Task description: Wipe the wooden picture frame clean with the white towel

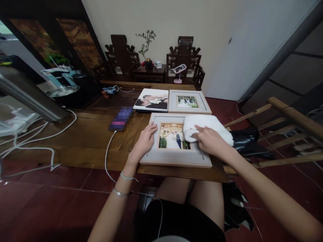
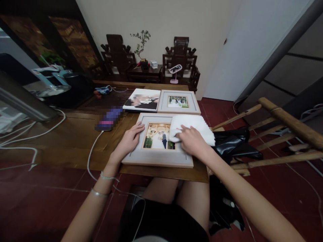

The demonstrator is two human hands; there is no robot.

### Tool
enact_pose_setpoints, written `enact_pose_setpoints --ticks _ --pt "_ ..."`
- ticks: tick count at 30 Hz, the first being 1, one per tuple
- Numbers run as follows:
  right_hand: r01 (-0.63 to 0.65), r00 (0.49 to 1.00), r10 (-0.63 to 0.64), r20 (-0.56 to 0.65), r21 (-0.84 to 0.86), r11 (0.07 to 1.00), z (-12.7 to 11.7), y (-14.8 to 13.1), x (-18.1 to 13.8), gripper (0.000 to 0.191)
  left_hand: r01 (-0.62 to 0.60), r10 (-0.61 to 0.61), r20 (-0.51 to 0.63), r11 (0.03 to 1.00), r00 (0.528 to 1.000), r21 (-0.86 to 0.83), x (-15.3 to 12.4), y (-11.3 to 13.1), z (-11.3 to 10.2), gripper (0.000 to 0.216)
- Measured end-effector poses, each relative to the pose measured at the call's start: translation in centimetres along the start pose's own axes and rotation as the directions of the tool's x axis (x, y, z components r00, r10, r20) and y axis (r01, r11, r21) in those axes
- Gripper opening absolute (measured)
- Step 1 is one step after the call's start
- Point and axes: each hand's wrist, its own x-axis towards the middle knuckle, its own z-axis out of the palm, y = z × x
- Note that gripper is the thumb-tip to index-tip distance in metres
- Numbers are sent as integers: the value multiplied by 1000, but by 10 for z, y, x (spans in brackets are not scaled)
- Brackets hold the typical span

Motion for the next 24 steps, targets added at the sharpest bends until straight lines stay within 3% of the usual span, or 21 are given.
enact_pose_setpoints --ticks 3,6,11,18,24 --pt "-12 997 6 -73 -75 997 8 12 24 42 3 -3 -8 1000 1000 -9 0 0 0 39" --pt "6 994 -19 -111 -112 994 16 14 29 41 14 -14 -8 1000 1000 -10 0 0 1 39" --pt "104 991 -112 -75 -105 989 16 -6 -7 35 23 -23 -30 1000 999 -11 -1 0 2 39" --pt "161 987 -158 -34 108 981 -5 -35 -76 37 34 -34 -13 999 999 -7 -1 1 2 41" --pt "115 993 -118 20 123 986 -1 -63 -70 37 31 -31 -18 1000 999 0 -1 -1 3 43"
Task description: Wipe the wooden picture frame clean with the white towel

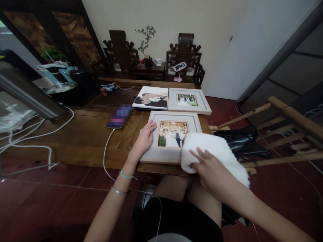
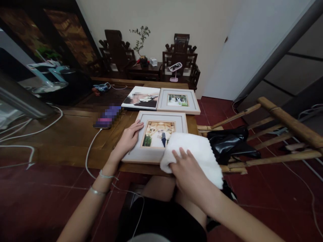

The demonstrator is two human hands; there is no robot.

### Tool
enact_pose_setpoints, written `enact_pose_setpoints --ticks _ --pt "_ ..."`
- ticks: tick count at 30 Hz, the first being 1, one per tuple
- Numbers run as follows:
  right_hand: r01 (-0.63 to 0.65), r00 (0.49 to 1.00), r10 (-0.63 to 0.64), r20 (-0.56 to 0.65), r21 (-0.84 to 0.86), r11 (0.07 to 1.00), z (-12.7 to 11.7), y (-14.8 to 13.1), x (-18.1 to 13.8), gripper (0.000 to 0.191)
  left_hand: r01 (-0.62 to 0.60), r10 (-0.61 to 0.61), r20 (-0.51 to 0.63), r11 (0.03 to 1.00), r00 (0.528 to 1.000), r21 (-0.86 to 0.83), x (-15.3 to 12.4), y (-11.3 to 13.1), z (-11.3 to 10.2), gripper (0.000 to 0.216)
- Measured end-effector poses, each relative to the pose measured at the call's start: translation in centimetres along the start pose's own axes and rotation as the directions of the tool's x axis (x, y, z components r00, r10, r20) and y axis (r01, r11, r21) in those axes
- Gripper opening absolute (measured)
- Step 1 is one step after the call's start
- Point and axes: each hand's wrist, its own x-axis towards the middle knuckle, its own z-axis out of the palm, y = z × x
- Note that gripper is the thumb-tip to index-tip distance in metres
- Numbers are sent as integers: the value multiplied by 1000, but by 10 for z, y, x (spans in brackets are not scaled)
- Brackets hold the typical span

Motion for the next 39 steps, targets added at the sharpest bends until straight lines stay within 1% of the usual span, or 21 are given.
enact_pose_setpoints --ticks 3,7,9,10,12,14,16,18,21,23,26,29,31,33,36,39 --pt "34 999 -34 7 15 999 5 -20 25 34 0 0 -1 1000 1000 4 0 0 0 43" --pt "150 988 -151 11 60 987 9 -41 58 31 1 -1 14 1000 1000 12 1 2 -3 41" --pt "190 982 -189 -12 75 979 12 -48 66 30 3 -3 22 1000 1000 12 1 3 -3 40" --pt "187 982 -186 -21 80 979 13 -49 66 28 3 -3 22 1000 1000 9 1 4 -4 39" --pt "136 991 -134 -29 77 988 14 -49 58 25 -1 1 16 1000 1000 -2 1 3 -3 38" --pt "61 997 -59 -44 39 997 13 -44 41 24 -6 6 8 1000 1000 -14 0 2 -3 38" --pt "-21 996 19 -84 -23 1000 12 -32 19 23 -4 4 4 1000 1000 -22 0 1 -2 37" --pt "-80 990 71 -121 -75 994 10 -15 -1 23 3 -3 0 1000 1000 -27 -1 1 -1 37" --pt "-89 987 75 -141 -98 991 10 6 -21 25 5 -6 -9 1000 1000 -17 -1 1 1 37" --pt "-69 988 59 -140 -72 995 12 10 -21 28 1 -2 -18 1000 1000 -9 -2 2 2 38" --pt "-37 989 35 -143 -10 999 16 -4 -4 29 1 -1 -25 1000 1000 -1 -2 2 3 39" --pt "32 993 -28 -111 33 999 18 -34 28 27 8 -8 -14 1000 1000 3 -2 4 1 39" --pt "100 992 -94 -87 65 993 15 -52 51 27 20 -20 0 1000 1000 -3 -1 5 0 39" --pt "132 989 -125 -83 82 988 13 -64 70 28 34 -34 15 999 999 -28 -1 5 -2 39" --pt "116 988 -109 -107 68 991 11 -63 87 30 46 -45 26 997 999 -65 -1 4 -2 39" --pt "73 988 -71 -139 13 997 10 -40 99 32 44 -43 22 998 999 -54 -1 3 -1 39"
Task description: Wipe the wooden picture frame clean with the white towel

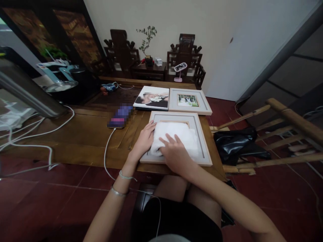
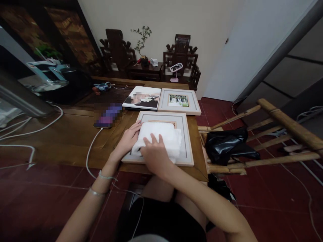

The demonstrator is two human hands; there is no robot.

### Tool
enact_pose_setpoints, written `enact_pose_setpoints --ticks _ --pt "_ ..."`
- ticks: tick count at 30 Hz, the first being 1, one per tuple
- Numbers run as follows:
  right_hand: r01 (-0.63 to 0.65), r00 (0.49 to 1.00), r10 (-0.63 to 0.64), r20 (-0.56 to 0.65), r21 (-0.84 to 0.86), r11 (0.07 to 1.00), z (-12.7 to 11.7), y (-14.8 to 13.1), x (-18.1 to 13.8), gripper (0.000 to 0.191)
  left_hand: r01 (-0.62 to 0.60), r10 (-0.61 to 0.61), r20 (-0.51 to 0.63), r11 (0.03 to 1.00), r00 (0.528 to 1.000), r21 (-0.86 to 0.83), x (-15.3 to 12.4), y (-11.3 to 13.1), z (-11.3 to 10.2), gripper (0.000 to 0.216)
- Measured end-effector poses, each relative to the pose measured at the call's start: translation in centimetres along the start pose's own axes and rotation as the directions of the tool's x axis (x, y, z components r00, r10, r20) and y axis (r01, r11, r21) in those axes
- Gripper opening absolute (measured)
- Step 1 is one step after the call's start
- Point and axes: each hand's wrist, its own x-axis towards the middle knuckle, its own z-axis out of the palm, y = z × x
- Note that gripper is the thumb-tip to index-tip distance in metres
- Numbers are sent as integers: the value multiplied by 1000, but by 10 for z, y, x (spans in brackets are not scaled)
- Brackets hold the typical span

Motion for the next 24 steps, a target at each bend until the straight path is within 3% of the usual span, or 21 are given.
enact_pose_setpoints --ticks 3,6,10,14,17,24 --pt "-38 999 37 -14 -91 995 -6 33 15 33 -17 17 -2 999 1000 28 0 -1 2 40" --pt "-84 993 66 -102 -182 980 -13 59 37 35 -24 24 -1 999 1000 41 -1 -1 2 39" --pt "-140 984 105 -147 -252 957 -11 72 69 37 -1 2 -14 999 1000 36 -1 5 0 41" --pt "-127 991 111 -75 -259 957 4 62 88 38 31 -30 -66 999 997 11 0 17 -7 48" --pt "-95 995 87 -46 -230 968 11 47 89 39 32 -32 -38 999 999 -16 1 22 -11 54" --pt "-22 995 36 92 -142 990 2 2 49 41 34 -33 19 995 999 -98 -1 23 -12 65"
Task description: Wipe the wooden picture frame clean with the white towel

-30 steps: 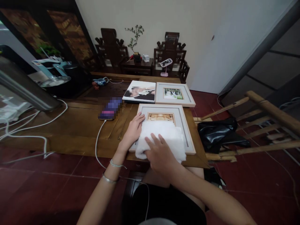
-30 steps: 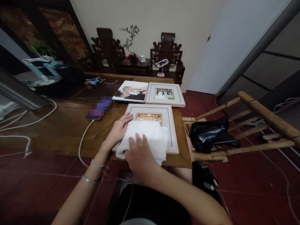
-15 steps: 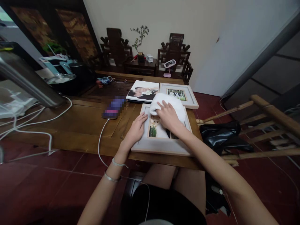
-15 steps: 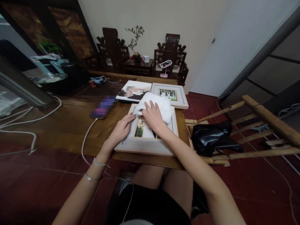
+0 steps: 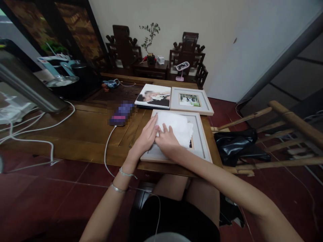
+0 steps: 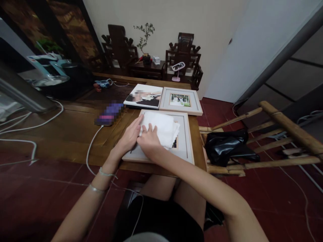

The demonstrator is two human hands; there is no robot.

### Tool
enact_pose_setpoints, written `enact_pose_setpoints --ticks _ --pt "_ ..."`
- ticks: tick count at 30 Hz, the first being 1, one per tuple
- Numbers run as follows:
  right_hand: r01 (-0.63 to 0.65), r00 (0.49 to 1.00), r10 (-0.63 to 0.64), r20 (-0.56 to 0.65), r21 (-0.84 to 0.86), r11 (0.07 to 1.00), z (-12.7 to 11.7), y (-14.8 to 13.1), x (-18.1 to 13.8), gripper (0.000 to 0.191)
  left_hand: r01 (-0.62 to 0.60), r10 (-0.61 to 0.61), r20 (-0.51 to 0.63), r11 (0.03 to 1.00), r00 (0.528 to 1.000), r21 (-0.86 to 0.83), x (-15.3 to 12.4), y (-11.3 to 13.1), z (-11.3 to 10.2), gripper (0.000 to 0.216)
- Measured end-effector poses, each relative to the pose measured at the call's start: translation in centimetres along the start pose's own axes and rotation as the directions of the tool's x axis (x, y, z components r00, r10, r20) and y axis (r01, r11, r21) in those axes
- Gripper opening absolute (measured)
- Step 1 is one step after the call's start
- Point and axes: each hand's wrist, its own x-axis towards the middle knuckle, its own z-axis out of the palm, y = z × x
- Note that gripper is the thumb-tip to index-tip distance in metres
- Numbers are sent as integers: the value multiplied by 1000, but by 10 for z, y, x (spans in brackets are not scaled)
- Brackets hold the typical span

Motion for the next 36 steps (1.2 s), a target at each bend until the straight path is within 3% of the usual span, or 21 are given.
enact_pose_setpoints --ticks 4,9,18,25,29,33,36 --pt "96 992 -93 -84 25 995 0 -13 -32 35 -18 21 27 994 999 -104 -2 2 -3 73" --pt "248 965 -234 -115 125 961 2 -23 -61 28 107 -92 88 977 992 -185 -2 5 -4 72" --pt "178 964 -155 -217 95 979 17 -16 -42 31 122 -115 89 989 989 -87 -1 -2 3 61" --pt "303 948 -289 -130 107 947 3 -14 -64 26 43 -48 93 997 995 57 -1 2 1 57" --pt "248 968 -250 7 83 965 -17 -3 -85 22 18 -37 132 989 991 148 -1 2 3 53" --pt "83 989 -91 121 71 994 -37 33 -88 25 -14 -22 175 979 984 204 -1 -3 7 49" --pt "-51 999 51 -9 32 998 -45 62 -68 32 -59 29 154 979 988 196 1 -5 9 45"
